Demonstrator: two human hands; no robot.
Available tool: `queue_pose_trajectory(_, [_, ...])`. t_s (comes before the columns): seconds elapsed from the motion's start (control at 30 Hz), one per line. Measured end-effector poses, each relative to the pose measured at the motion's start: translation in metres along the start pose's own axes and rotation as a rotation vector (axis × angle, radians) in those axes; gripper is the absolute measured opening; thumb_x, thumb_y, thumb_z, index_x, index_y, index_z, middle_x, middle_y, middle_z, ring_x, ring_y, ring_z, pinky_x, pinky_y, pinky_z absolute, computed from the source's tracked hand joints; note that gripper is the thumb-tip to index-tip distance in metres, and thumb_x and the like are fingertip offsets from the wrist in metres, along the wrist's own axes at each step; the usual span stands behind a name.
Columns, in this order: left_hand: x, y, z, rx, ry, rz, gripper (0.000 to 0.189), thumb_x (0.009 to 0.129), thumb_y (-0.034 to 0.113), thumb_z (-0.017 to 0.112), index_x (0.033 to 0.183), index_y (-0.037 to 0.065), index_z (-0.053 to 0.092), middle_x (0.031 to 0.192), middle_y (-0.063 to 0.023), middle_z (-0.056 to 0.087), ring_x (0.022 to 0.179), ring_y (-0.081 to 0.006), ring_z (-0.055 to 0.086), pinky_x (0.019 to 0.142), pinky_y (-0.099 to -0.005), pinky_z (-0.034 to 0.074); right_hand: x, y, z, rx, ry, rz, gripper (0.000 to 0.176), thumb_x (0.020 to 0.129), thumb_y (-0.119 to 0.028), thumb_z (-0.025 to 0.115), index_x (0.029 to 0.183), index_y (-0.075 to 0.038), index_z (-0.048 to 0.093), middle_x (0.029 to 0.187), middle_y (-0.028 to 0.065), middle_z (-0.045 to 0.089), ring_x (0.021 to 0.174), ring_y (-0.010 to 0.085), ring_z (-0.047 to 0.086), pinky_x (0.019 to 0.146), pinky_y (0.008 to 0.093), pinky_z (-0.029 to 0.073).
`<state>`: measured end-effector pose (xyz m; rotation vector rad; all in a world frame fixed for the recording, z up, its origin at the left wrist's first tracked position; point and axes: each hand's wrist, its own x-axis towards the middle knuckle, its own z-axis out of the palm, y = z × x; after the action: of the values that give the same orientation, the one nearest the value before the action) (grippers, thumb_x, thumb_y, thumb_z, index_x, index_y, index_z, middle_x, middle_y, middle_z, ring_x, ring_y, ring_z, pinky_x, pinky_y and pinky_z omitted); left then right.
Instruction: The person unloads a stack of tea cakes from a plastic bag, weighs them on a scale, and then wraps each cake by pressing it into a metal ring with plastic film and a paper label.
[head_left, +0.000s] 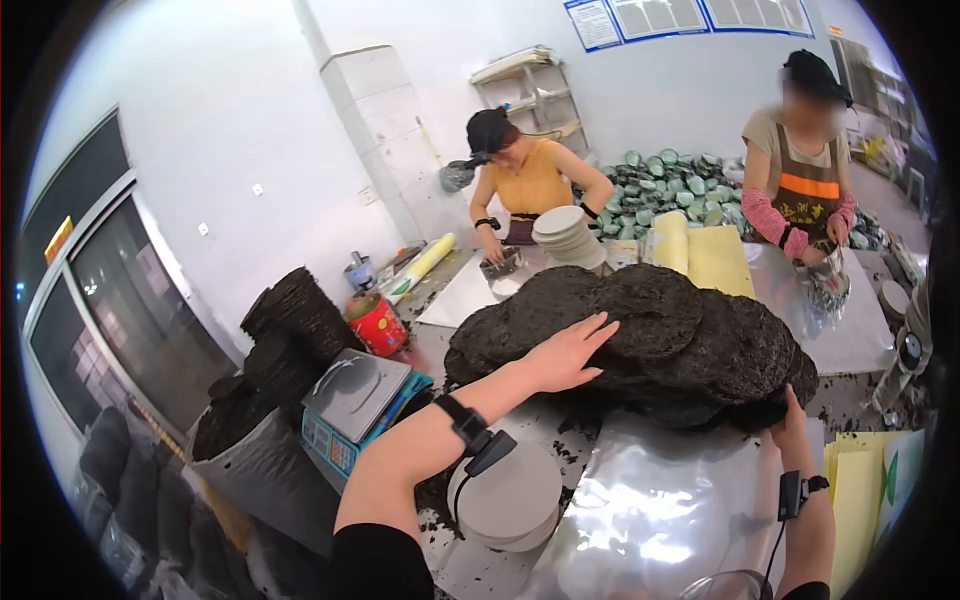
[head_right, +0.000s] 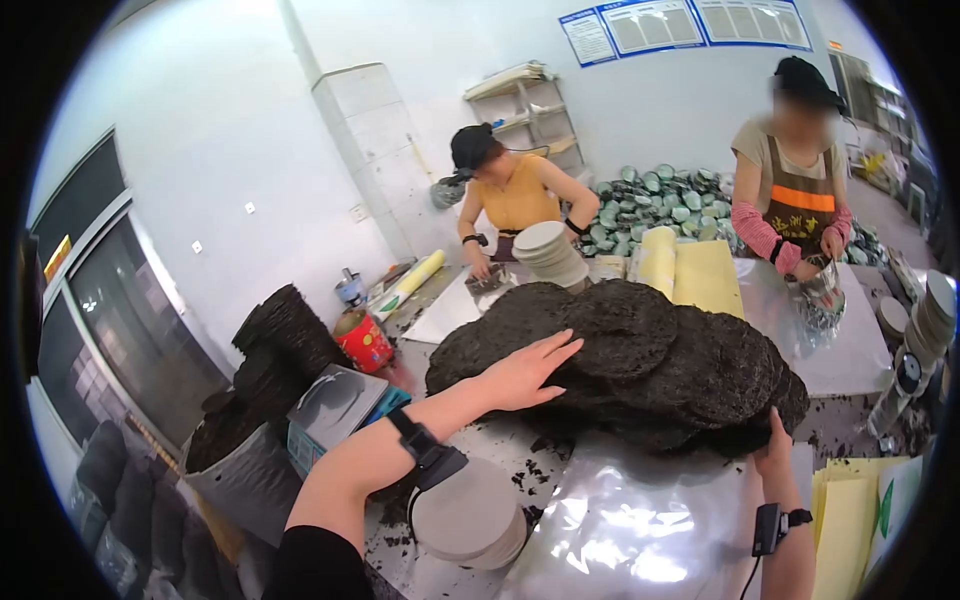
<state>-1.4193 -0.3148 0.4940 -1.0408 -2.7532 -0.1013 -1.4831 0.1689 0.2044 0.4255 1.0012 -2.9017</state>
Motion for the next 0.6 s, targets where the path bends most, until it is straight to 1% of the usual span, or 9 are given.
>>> queue_pose_trajectory(0.1, [-0.056, 0.024, -0.044, -0.117, 0.031, -0.04, 0.052, 0.087, 0.012, 0.06, 0.136, 0.005, 0.044, 0.138, -0.0144, 0.047, 0.124, -0.0316, 0.048, 0.103, -0.039, 0.041, -0.048, -0.032, -0.015, -0.288, 0.289, -0.025, 0.054, 0.087, -0.034, 0.063, 0.131, -0.007, 0.049, 0.123, 0.0088, 0.059, 0.113, 0.028, 0.057, 0.098, 0.0447, 0.042])
queue_pose_trajectory(0.2, [-0.149, 0.04, -0.073, -0.172, 0.149, -0.225, 0.042, 0.086, 0.012, 0.063, 0.127, 0.007, 0.055, 0.117, -0.014, 0.06, 0.105, -0.0313, 0.06, 0.089, -0.0365, 0.049, -0.144, -0.051, -0.022, -0.723, 0.113, -0.121, 0.059, 0.085, -0.033, 0.066, 0.135, -0.009, 0.046, 0.122, 0.0096, 0.058, 0.109, 0.0242, 0.058, 0.092, 0.0383, 0.044])
queue_pose_trajectory(0.3, [-0.239, 0.058, -0.092, -0.004, 0.329, -0.476, 0.01, 0.085, 0.015, 0.065, 0.086, 0.007, 0.072, 0.078, -0.0119, 0.067, 0.075, -0.0291, 0.066, 0.067, -0.0374, 0.052, -0.239, -0.066, 0.004, -1.164, -0.155, -0.02, 0.058, 0.083, -0.033, 0.068, 0.131, -0.005, 0.051, 0.123, 0.0108, 0.058, 0.109, 0.024, 0.058, 0.095, 0.038, 0.044])
queue_pose_trajectory(0.37, [-0.263, 0.114, -0.096, -0.017, 0.041, -0.59, 0.018, 0.077, 0.025, 0.073, 0.071, 0.009, 0.069, 0.069, -0.0079, 0.066, 0.065, -0.0271, 0.063, 0.061, -0.0379, 0.05, -0.287, -0.067, -0.007, -1.348, -0.324, 0.032, 0.057, 0.082, -0.032, 0.069, 0.129, -0.004, 0.053, 0.125, 0.0124, 0.058, 0.113, 0.0238, 0.056, 0.098, 0.0381, 0.043])
queue_pose_trajectory(0.4, [-0.265, 0.141, -0.076, 0.134, -0.104, -0.305, 0.017, 0.072, 0.026, 0.075, 0.067, 0.012, 0.068, 0.067, -0.0056, 0.065, 0.064, -0.0265, 0.062, 0.06, -0.0394, 0.049, -0.304, -0.061, -0.01, -1.374, -0.411, 0.059, 0.057, 0.081, -0.031, 0.07, 0.128, -0.004, 0.054, 0.126, 0.0136, 0.057, 0.117, 0.024, 0.055, 0.101, 0.0386, 0.041])
queue_pose_trajectory(0.43, [-0.276, 0.171, -0.039, -0.111, -0.035, -0.143, 0.014, 0.073, 0.027, 0.074, 0.068, 0.015, 0.067, 0.067, -0.0044, 0.063, 0.066, -0.0264, 0.062, 0.061, -0.0415, 0.048, -0.323, -0.054, -0.003, -1.484, -0.486, 0.057, 0.058, 0.081, -0.03, 0.071, 0.13, -0.004, 0.053, 0.128, 0.0139, 0.056, 0.122, 0.0243, 0.052, 0.104, 0.0392, 0.039])
queue_pose_trajectory(0.47, [-0.28, 0.194, 0.002, -0.232, -0.226, 0.114, 0.013, 0.076, 0.028, 0.072, 0.074, 0.016, 0.067, 0.071, -0.0034, 0.061, 0.072, -0.0259, 0.061, 0.068, -0.0396, 0.048, -0.339, -0.047, 0.002, -1.601, -0.578, 0.056, 0.06, 0.08, -0.029, 0.071, 0.131, -0.004, 0.052, 0.13, 0.0142, 0.055, 0.126, 0.0246, 0.049, 0.107, 0.0398, 0.036])
queue_pose_trajectory(0.53, [-0.283, 0.24, 0.065, -0.39, -0.24, 0.298, 0.02, 0.08, 0.032, 0.072, 0.079, 0.013, 0.065, 0.081, -0.0013, 0.062, 0.087, -0.0236, 0.059, 0.079, -0.0382, 0.046, -0.351, -0.03, -0.005, -1.805, -0.686, -0.142, 0.062, 0.083, -0.023, 0.069, 0.138, -0.006, 0.046, 0.136, 0.0112, 0.053, 0.135, 0.023, 0.038, 0.112, 0.0384, 0.029])
queue_pose_trajectory(0.6, [-0.29, 0.261, 0.116, -0.513, -0.184, 0.279, 0.019, 0.08, 0.03, 0.072, 0.08, 0.014, 0.063, 0.084, 0.0008, 0.062, 0.093, -0.0215, 0.056, 0.083, -0.0368, 0.043, -0.358, -0.03, -0.006, -1.636, -0.701, -0.032, 0.061, 0.081, -0.014, 0.067, 0.138, -0.005, 0.047, 0.138, 0.0114, 0.051, 0.135, 0.0234, 0.039, 0.112, 0.037, 0.031])
